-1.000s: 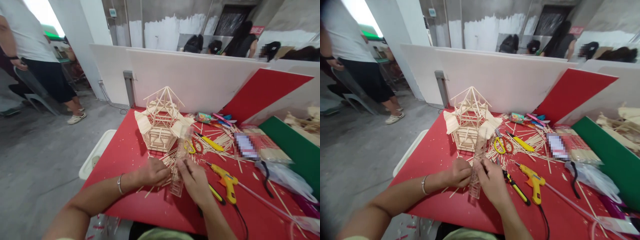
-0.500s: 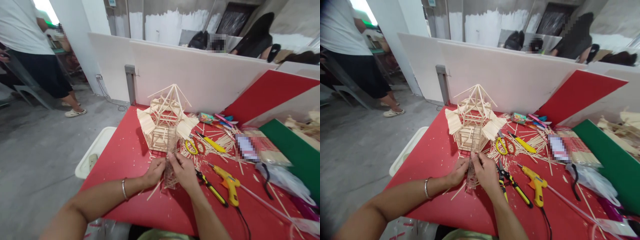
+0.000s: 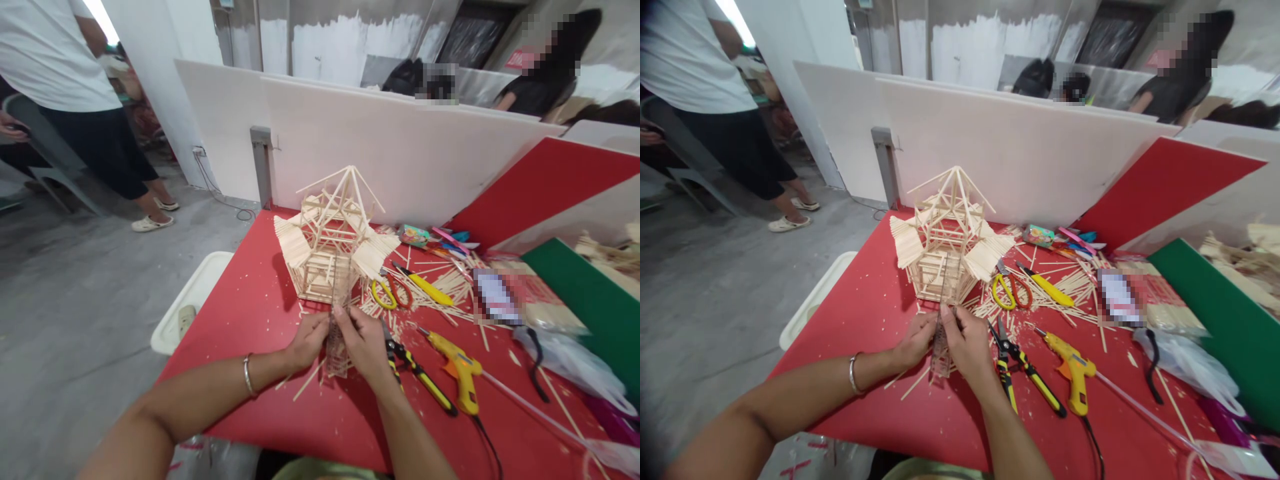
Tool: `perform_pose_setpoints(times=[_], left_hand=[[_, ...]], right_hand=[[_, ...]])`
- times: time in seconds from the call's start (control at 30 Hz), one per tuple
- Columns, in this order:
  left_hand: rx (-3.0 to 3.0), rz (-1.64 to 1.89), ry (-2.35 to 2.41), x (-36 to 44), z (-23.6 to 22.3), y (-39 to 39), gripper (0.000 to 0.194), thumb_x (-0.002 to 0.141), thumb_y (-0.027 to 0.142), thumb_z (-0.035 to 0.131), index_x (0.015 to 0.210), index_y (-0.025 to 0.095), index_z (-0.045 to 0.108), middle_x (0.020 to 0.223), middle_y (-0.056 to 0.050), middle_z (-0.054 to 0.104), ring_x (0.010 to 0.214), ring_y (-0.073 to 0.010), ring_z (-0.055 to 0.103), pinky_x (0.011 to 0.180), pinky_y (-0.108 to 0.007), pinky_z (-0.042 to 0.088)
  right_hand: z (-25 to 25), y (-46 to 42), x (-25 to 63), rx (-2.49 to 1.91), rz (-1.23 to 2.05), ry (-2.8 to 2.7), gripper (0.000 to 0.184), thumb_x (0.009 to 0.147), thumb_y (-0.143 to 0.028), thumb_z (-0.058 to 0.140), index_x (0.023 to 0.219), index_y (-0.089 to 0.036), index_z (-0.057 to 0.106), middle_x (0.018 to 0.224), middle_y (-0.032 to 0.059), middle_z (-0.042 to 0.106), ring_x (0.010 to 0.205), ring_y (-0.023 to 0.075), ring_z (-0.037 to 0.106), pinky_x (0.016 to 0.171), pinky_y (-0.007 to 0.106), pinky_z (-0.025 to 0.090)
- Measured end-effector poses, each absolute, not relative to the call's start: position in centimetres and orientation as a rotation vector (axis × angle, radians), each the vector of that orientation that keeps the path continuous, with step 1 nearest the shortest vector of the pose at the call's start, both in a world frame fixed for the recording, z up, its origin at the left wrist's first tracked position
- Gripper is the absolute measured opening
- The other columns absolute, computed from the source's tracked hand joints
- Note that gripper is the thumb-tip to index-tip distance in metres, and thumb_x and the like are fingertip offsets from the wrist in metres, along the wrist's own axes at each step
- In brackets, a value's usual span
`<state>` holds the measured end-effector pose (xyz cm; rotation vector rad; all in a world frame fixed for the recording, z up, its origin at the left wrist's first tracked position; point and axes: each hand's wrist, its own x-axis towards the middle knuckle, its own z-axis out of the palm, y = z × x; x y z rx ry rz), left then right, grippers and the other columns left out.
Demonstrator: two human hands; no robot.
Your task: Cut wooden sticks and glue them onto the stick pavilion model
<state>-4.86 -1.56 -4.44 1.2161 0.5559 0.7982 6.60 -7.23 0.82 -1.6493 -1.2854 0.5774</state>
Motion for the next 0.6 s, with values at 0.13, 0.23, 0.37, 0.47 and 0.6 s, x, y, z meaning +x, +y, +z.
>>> perform_pose_setpoints(times=[0.13, 0.23, 0.37, 0.47, 0.6], left_hand=[[1.179, 0.794, 0.572, -4.83, -4.45, -1.47, 0.04, 0.085, 0.05, 0.055, 0.068, 0.014, 0.058, 0.062, -0.001, 0.052, 0.057, -0.0126, 0.043, 0.055, -0.025, 0.035], [1.17, 0.791, 0.578, -4.82, -4.31, -1.39, 0.039, 0.084, 0.049, 0.056, 0.067, 0.014, 0.058, 0.062, -0.001, 0.053, 0.057, -0.0126, 0.044, 0.055, -0.025, 0.035], [1.169, 0.791, 0.578, -4.81, -4.18, -1.34, 0.037, 0.083, 0.047, 0.056, 0.065, 0.014, 0.057, 0.06, -0.001, 0.052, 0.056, -0.0123, 0.043, 0.054, -0.025, 0.035], [1.169, 0.791, 0.582, -4.81, -4.07, -1.39, 0.037, 0.083, 0.047, 0.056, 0.065, 0.014, 0.058, 0.06, -0.001, 0.052, 0.056, -0.0123, 0.043, 0.054, -0.025, 0.035], [1.162, 0.783, 0.58, -4.81, -4.29, -1.44, 0.037, 0.084, 0.046, 0.055, 0.067, 0.013, 0.059, 0.061, -0.001, 0.053, 0.057, -0.0124, 0.043, 0.054, -0.025, 0.035]], right_hand=[[0.29, -7.24, 6.39, -1.611, 0.601, -1.254, 0.04, 0.092, -0.05, 0.052, 0.065, -0.02, 0.047, 0.057, -0.0061, 0.043, 0.057, 0.0092, 0.04, 0.053, 0.021, 0.032], [0.02, -7.24, 6.28, -1.609, 0.602, -1.245, 0.04, 0.092, -0.049, 0.052, 0.066, -0.02, 0.048, 0.058, -0.0058, 0.043, 0.058, 0.0094, 0.04, 0.054, 0.021, 0.032], [-0.13, -7.24, 6.24, -1.61, 0.613, -1.223, 0.039, 0.092, -0.049, 0.052, 0.066, -0.02, 0.048, 0.058, -0.0057, 0.042, 0.058, 0.0094, 0.039, 0.054, 0.021, 0.032], [-0.18, -7.21, 6.26, -1.602, 0.628, -1.213, 0.038, 0.092, -0.048, 0.052, 0.066, -0.02, 0.048, 0.058, -0.0054, 0.043, 0.058, 0.0096, 0.039, 0.054, 0.021, 0.032], [-0.26, -7.16, 6.28, -1.618, 0.618, -1.222, 0.039, 0.092, -0.049, 0.052, 0.066, -0.02, 0.049, 0.058, -0.0051, 0.042, 0.057, 0.0099, 0.039, 0.053, 0.021, 0.031]])
